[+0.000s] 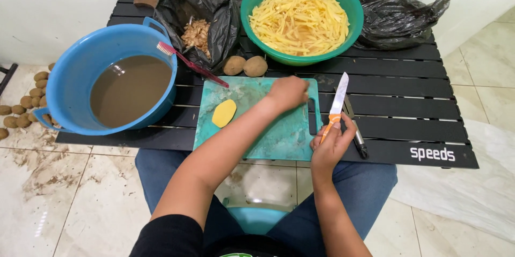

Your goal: Slicing and julienning potatoes on a cutting board using a knife to prepare fries.

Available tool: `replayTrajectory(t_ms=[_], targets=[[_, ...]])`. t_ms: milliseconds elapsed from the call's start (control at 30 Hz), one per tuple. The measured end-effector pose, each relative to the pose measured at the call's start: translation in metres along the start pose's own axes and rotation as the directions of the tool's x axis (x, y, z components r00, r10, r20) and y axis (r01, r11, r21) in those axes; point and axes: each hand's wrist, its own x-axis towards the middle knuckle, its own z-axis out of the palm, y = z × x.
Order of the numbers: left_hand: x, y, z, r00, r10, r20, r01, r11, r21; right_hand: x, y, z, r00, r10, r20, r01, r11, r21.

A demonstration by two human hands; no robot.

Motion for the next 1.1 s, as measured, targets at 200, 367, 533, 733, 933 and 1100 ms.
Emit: replayTrajectory(t_ms=[200, 367, 533, 733, 933, 1100], targets=[[-0.071, -0.012, -0.071, 0.971, 0.09, -0.221, -0.09, 0.996, 0.011, -0.002, -0.002, 0.002, 0.999, -0.032, 0.038, 0.034, 0.998, -0.049], [-0.136, -0.012, -0.023, 0.92, 0.169, -0.353, -0.084, 0.967, 0.241, -0.005, 0.004, 0.002, 0.991, -0.049, 0.121, 0.062, 0.993, -0.102], [-0.175, -0.013, -0.003, 0.956, 0.04, -0.29, 0.019, 0.98, 0.198, -0.004, 0.001, 0.002, 0.973, -0.034, 0.23, 0.072, 0.985, -0.157], [-0.181, -0.003, 0.004, 0.916, -0.108, -0.386, 0.08, 0.993, -0.089, -0.004, -0.021, 0.004, 0.895, -0.032, 0.445, 0.192, 0.928, -0.32], [-0.163, -0.008, 0.006, 0.888, -0.159, -0.432, 0.135, 0.987, -0.086, -0.004, -0.063, 0.012, 0.861, 0.12, 0.494, 0.174, 0.843, -0.509], [-0.164, -0.021, 0.0, 0.911, -0.178, -0.373, 0.087, 0.965, -0.246, 0.014, -0.068, 0.014, 0.783, 0.327, 0.529, 0.286, 0.566, -0.773]])
